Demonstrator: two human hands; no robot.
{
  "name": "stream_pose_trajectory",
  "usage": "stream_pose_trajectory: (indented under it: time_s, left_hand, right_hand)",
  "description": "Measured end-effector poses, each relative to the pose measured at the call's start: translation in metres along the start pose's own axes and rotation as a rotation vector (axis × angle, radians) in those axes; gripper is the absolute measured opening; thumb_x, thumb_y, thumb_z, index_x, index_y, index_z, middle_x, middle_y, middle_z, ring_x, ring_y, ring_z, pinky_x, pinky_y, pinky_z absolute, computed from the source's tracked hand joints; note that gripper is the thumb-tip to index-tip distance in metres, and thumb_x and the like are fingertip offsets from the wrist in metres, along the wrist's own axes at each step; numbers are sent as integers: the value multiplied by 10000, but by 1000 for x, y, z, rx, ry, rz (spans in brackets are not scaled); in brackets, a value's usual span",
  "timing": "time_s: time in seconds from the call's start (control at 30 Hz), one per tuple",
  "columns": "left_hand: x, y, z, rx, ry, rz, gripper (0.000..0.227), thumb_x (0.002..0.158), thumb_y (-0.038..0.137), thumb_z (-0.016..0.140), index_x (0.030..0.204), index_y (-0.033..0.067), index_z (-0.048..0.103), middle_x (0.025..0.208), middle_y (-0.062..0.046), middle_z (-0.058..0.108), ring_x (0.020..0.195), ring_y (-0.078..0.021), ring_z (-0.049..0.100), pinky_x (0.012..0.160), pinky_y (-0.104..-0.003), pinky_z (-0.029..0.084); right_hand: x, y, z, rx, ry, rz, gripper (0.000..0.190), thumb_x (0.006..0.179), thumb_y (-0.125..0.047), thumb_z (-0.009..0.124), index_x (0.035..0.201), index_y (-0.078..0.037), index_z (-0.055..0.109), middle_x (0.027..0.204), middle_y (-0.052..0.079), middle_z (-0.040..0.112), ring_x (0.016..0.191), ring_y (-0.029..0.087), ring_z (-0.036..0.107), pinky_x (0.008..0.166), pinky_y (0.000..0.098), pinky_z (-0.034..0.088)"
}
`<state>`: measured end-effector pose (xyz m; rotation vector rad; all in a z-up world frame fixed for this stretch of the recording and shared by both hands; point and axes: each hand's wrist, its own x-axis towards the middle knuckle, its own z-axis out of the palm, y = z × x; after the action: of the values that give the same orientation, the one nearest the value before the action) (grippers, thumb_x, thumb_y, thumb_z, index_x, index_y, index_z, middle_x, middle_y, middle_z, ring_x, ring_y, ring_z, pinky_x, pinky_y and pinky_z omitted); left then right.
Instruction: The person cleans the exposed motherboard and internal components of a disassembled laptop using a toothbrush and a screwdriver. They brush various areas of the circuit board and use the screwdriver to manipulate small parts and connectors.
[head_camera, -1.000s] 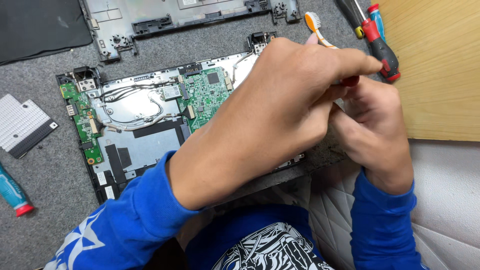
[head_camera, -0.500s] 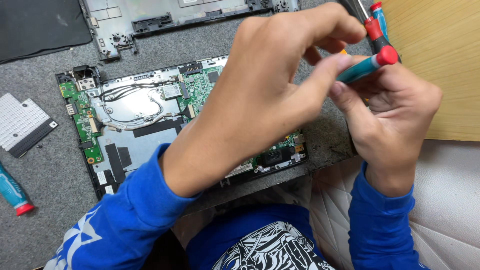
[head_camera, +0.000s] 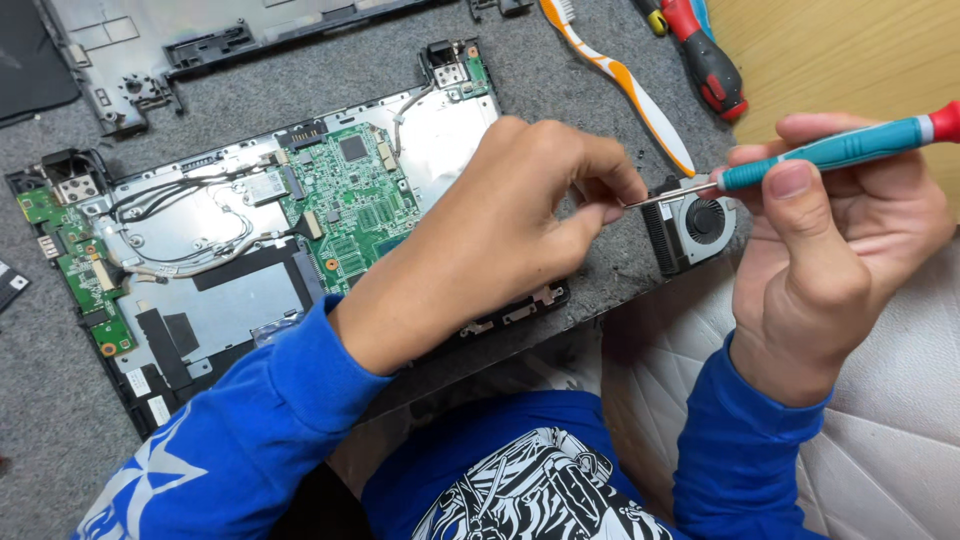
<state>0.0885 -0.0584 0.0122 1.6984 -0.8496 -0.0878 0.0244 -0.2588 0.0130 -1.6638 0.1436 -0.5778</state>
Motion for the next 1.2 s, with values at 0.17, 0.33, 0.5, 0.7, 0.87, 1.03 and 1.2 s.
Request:
stream_pose_trajectory:
  time_s: [0.17, 0.33, 0.5, 0.7, 0.87, 1.03, 1.2]
  left_hand:
    - [-1, -15, 35, 237, -143, 8, 284, 697, -80, 547, 933, 58, 627, 719, -101, 686, 745, -365, 642, 696, -450, 437]
    - [-7, -20, 57, 523, -220, 188, 326, 690, -74, 602, 964, 91, 543, 731, -69, 665, 805, -350, 566, 783, -497, 356]
    - [-3, -18, 58, 625, -281, 183, 350, 643, -71, 633, 930, 119, 568, 744, -54, 685, 834, -340, 583, 769, -491, 380]
    - [-6, -23, 53, 523, -286, 175, 362, 625, -119, 560, 929, 76, 574, 663, -103, 615, 797, -356, 544, 823, -479, 362]
    - [-7, -11, 28, 510, -251, 154, 428, 598, -148, 516, 961, 74, 561, 750, -68, 639, 802, -355, 544, 791, -461, 354]
    - [-25, 3, -16, 459, -88, 126, 510, 646, -172, 471, 1089, 19, 635, 811, -111, 645, 757, -364, 551, 766, -450, 356]
    - [-58, 25, -68, 493, 205, -34, 173, 966, -139, 658, 1092, -41, 727, 997, -148, 748, 901, -270, 693, 761, -368, 492]
  right_hand:
    - [2, 4, -32, 54, 138, 25, 289, 931, -199, 730, 1143, -45, 609, 980, 96, 615, 867, 202, 700, 785, 323, 684]
    - [0, 10, -49, 32, 172, 9, 266, 949, -202, 720, 1130, -43, 607, 1092, 47, 579, 907, 168, 690, 775, 311, 683]
    - [-3, 14, -54, 44, 177, 28, 246, 950, -162, 706, 1144, -48, 607, 981, 74, 597, 877, 184, 698, 767, 319, 680]
    - [-5, 14, -52, 31, 171, 25, 268, 919, -174, 712, 1129, -42, 610, 933, 123, 634, 818, 194, 684, 752, 330, 677]
    - [-9, 14, -53, 30, 185, 20, 264, 937, -171, 704, 1144, -43, 603, 940, 106, 611, 831, 192, 678, 742, 322, 673]
    - [-13, 11, -43, 4, 181, 4, 244, 961, -178, 705, 1138, -44, 606, 958, 74, 582, 858, 183, 676, 737, 323, 668]
    - [-26, 2, 2, -93, -15, -101, 353, 978, -82, 663, 1257, -7, 460, 933, 244, 616, 841, 335, 704, 773, 399, 649]
